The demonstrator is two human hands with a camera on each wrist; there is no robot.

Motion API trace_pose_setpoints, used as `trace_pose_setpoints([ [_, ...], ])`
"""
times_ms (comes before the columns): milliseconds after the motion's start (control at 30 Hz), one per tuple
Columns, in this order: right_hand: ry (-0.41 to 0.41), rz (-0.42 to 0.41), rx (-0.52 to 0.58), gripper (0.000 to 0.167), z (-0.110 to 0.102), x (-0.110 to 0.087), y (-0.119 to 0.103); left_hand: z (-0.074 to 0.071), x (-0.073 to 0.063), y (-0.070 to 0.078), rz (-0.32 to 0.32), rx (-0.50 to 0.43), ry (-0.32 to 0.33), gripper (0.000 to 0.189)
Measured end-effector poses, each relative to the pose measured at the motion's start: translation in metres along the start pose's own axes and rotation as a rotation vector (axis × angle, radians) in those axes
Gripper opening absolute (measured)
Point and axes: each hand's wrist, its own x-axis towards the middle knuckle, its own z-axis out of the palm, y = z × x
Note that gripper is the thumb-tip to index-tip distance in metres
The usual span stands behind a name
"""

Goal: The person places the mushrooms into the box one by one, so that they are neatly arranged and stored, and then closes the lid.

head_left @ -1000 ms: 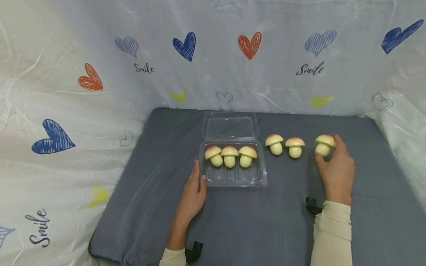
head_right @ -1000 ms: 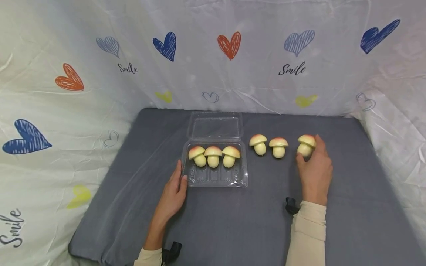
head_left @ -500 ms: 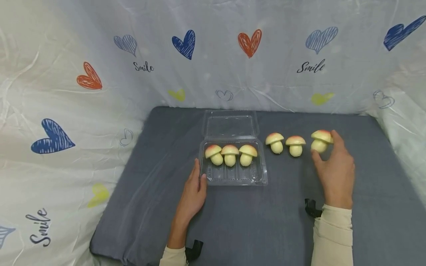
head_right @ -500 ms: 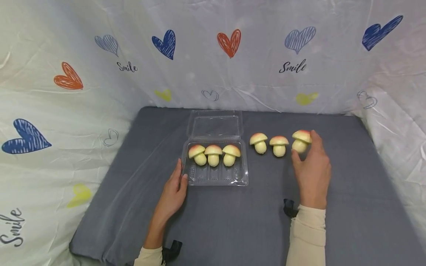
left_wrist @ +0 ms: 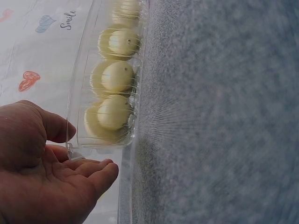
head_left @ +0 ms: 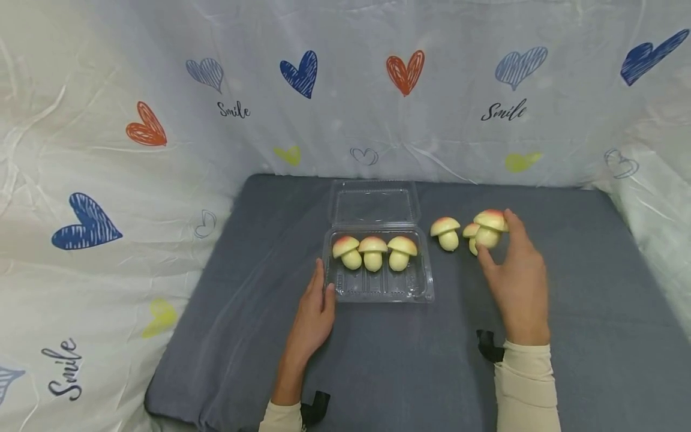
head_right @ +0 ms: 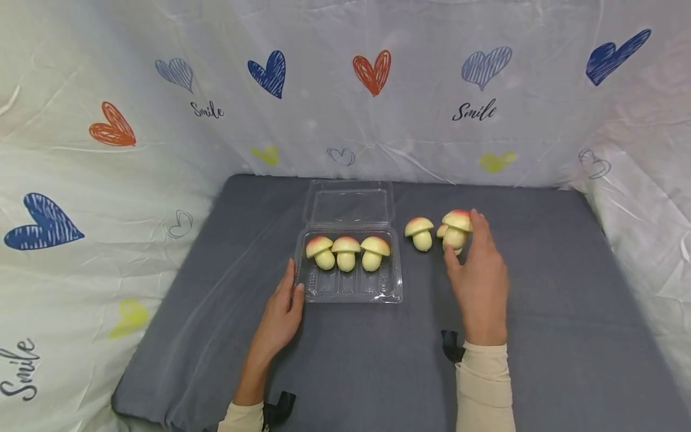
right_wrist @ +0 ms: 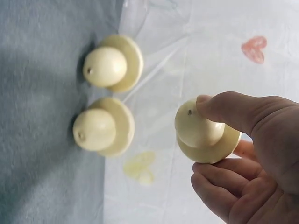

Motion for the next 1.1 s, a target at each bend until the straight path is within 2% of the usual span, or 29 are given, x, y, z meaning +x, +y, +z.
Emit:
trace_pose_setpoints([
  [300, -0.056, -0.084, 0.037, 0.081, 0.015, -0.008, -0.018, 0.0, -0.002, 0.0, -0.014, -0.009, -0.006, 0.065],
  [633, -0.096, -0.207, 0.019, 0.082, 0.032, -0.016, -0.032, 0.001, -0.001, -0.001, -0.016, -0.011, -0.013, 0.065],
  [1100, -0.208, -0.297, 0.024, 0.085, 0.052, -0.026, -0.051, 0.0, 0.0, -0.001, -0.012, -0.016, -0.016, 0.065],
])
